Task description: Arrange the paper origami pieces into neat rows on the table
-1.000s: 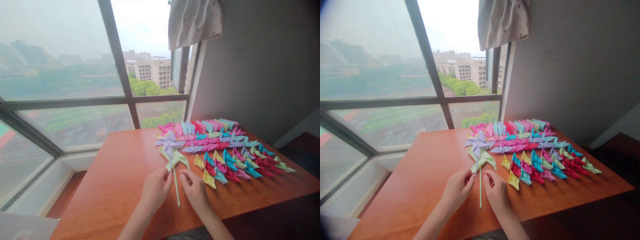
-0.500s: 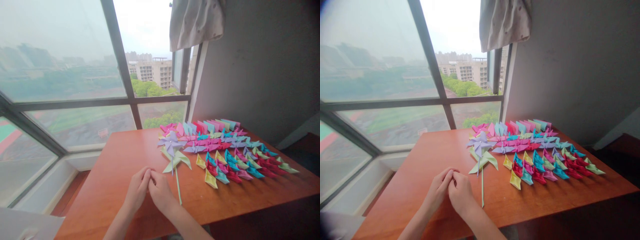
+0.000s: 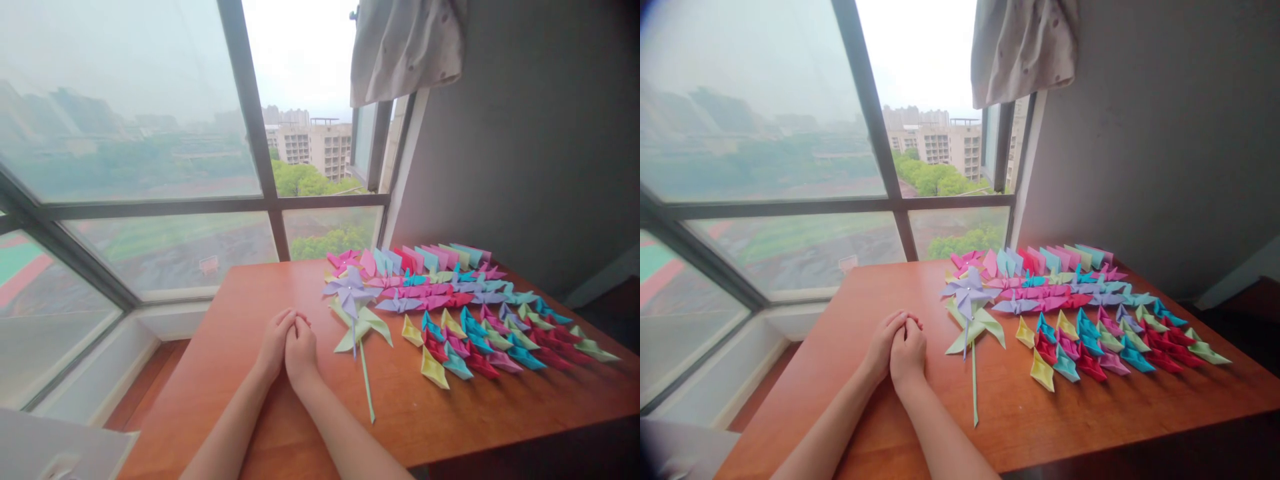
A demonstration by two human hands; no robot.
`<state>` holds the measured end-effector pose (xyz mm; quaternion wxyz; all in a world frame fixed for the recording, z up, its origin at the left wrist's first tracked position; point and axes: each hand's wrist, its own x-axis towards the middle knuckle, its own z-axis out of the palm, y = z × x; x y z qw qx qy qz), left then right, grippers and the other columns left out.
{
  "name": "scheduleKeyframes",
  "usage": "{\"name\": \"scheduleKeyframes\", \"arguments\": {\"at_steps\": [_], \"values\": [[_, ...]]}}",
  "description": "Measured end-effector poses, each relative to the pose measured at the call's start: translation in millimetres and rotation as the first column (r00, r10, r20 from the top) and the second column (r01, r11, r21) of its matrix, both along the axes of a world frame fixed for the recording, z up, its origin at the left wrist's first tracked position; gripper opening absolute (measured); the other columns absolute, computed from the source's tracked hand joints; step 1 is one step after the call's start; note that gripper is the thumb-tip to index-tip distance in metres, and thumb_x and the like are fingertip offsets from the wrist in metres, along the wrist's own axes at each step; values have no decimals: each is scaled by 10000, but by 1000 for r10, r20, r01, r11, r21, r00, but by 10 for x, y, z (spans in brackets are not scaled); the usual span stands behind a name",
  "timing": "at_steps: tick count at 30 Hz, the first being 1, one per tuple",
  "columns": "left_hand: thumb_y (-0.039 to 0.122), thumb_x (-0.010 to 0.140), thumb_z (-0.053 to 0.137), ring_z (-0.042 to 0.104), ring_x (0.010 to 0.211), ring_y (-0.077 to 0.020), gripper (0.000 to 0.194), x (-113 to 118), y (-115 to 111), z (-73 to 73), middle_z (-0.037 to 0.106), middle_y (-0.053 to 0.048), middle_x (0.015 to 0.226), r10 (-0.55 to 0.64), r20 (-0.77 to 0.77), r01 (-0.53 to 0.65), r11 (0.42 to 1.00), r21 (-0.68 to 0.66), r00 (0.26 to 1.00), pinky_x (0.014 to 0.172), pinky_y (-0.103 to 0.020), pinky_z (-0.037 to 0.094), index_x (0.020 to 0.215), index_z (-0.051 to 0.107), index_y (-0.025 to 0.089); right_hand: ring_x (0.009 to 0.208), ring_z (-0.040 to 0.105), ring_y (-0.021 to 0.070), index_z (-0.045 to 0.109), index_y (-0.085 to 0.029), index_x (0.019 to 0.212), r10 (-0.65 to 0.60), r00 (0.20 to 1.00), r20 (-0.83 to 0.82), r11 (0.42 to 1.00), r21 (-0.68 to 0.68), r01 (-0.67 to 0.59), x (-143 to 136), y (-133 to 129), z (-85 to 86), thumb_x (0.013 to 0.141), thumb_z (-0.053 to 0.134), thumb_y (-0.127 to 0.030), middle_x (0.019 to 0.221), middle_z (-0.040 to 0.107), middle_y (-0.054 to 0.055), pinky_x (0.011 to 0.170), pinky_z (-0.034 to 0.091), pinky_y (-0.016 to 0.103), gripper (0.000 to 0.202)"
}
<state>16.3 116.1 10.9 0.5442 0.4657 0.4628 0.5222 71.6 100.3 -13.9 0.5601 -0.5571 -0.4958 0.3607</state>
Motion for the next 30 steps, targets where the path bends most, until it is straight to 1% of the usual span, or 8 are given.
{"name": "scheduleKeyframes", "arguments": {"at_steps": [3,13,17,21,26,28,30], "values": [[393,750,652,661,692,-191,242,-18,-26,-34,719,-42,712,4,0,-4,1000,7,1000,659,-259,499,743,696,155,839,672,221,679,-168,901,28,999,18,999,15,-29,19,-43,-20,928,365,-251,886,723,113,777,504,316,326],[366,745,659,631,682,-177,213,-60,-47,-46,703,-40,712,34,5,-34,999,10,999,613,-241,476,745,681,153,811,674,197,684,-165,863,104,995,-1,993,58,-104,55,-81,42,940,353,-248,851,724,98,755,493,286,350],[361,746,642,639,688,-183,205,-66,-68,-14,702,-34,696,29,29,-29,1000,-9,999,597,-238,468,795,671,165,762,659,181,670,-175,785,143,989,30,988,58,-145,57,-76,26,913,377,-211,809,712,79,715,484,265,322],[352,730,644,647,674,-189,193,-58,-91,31,710,-42,694,9,44,-8,999,-32,999,591,-245,467,779,659,166,734,648,171,654,-175,738,179,983,46,982,51,-182,65,-75,26,888,403,-191,776,701,67,686,473,249,292],[355,735,648,643,679,-187,192,-58,-88,52,721,-48,715,8,36,-7,1000,-28,999,635,-258,477,746,668,164,711,638,187,648,-176,758,141,985,101,988,53,-147,69,-92,50,896,386,-194,756,689,77,651,467,271,297],[342,735,662,639,713,-183,181,-66,-77,58,725,-48,742,18,20,-18,1000,-11,1000,682,-255,477,725,679,162,723,637,197,638,-176,780,119,986,118,988,84,-130,66,-100,58,905,365,-190,774,684,85,658,474,288,300],[337,736,675,634,745,-183,177,-71,-67,66,725,-46,762,26,4,-26,1000,8,1000,721,-252,473,715,690,162,788,641,201,629,-175,847,109,988,108,981,151,-124,62,-106,64,906,351,-168,832,680,92,712,489,303,285]]}}
